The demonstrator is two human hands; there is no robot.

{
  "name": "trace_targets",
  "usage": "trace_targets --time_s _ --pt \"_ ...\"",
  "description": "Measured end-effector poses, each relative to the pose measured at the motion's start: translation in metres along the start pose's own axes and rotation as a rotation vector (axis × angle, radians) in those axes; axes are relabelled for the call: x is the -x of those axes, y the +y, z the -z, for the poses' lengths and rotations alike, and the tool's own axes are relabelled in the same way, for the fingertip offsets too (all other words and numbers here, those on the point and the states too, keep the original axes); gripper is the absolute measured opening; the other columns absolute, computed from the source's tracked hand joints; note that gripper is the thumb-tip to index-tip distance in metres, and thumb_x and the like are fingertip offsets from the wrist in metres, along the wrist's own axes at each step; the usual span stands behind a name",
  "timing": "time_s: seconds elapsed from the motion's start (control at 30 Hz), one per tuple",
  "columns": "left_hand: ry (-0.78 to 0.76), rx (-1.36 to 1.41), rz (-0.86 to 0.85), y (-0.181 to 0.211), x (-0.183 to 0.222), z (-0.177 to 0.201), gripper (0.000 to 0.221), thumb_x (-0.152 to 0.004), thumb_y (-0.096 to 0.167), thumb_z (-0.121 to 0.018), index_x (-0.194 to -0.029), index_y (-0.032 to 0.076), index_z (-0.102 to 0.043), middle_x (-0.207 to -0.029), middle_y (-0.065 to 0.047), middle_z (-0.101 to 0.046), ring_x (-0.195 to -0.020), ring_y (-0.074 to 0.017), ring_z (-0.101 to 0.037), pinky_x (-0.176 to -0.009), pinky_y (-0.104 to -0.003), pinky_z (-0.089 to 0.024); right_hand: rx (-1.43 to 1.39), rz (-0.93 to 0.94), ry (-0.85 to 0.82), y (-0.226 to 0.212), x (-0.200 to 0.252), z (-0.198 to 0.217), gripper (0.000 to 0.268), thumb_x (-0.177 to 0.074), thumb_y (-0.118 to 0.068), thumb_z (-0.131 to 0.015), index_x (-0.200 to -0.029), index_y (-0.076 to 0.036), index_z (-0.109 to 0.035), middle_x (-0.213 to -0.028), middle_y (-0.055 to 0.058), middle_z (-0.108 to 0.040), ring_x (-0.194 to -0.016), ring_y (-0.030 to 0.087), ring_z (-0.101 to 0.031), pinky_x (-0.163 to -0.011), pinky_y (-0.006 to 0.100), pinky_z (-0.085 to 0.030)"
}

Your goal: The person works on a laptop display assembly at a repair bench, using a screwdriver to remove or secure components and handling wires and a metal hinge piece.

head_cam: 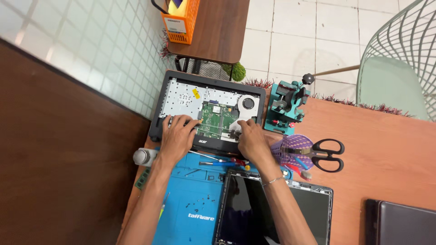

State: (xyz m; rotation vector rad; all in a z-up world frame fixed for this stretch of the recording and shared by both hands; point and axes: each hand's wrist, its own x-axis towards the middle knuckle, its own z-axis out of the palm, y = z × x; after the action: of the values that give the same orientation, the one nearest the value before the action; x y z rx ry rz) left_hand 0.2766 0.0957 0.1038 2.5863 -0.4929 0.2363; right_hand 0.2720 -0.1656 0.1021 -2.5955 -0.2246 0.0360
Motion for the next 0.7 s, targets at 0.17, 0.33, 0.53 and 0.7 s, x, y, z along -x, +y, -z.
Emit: trace_targets --time_s 0.17,0.33,0.53,0.7 --pt "-0.061 0.002 -0.005 -0.005 -0.007 0.002 0.020 -0.092 0.013 -0.066 -0.110 0.010 -0.075 -0.101 -0.006 -0.063 -0.106 -0.0272 -0.059 -0.111 -0.055 -0.030 0.001 -0.100 -0.028 0.003 -0.008 -0.007 0.039 -0.074 0.007 -0.066 -0.112 -0.006 -0.067 -0.109 0.019 -0.064 -0.105 0.041 -0.060 -0.092 0.049 -0.050" --pt "-0.090 -0.007 -0.033 -0.009 -0.014 0.003 0.013 -0.094 0.010 -0.066 -0.104 0.009 -0.074 -0.099 -0.004 -0.063 -0.103 -0.0248 -0.059 -0.115 -0.054 -0.030 -0.057 -0.146 -0.069 0.006 -0.008 0.000 0.035 -0.071 0.004 -0.073 -0.103 -0.006 -0.066 -0.106 0.017 -0.064 -0.107 0.039 -0.060 -0.092 0.048 -0.050" --pt "-0.054 -0.050 -0.060 -0.009 -0.016 -0.001 0.009 -0.091 0.010 -0.069 -0.099 0.009 -0.073 -0.096 -0.003 -0.064 -0.099 -0.0233 -0.061 -0.114 -0.054 -0.032 -0.057 -0.164 -0.095 0.008 -0.007 0.001 0.022 -0.075 -0.001 -0.075 -0.095 -0.005 -0.066 -0.104 0.016 -0.063 -0.108 0.037 -0.060 -0.094 0.048 -0.049" --pt "-0.007 -0.079 -0.083 -0.007 -0.018 -0.002 0.009 -0.090 0.006 -0.069 -0.097 0.011 -0.074 -0.093 0.000 -0.065 -0.095 -0.0210 -0.064 -0.116 -0.054 -0.032 -0.080 -0.124 -0.061 0.008 -0.006 0.002 0.018 -0.079 0.000 -0.072 -0.095 -0.003 -0.064 -0.101 0.017 -0.063 -0.103 0.038 -0.061 -0.090 0.048 -0.049"
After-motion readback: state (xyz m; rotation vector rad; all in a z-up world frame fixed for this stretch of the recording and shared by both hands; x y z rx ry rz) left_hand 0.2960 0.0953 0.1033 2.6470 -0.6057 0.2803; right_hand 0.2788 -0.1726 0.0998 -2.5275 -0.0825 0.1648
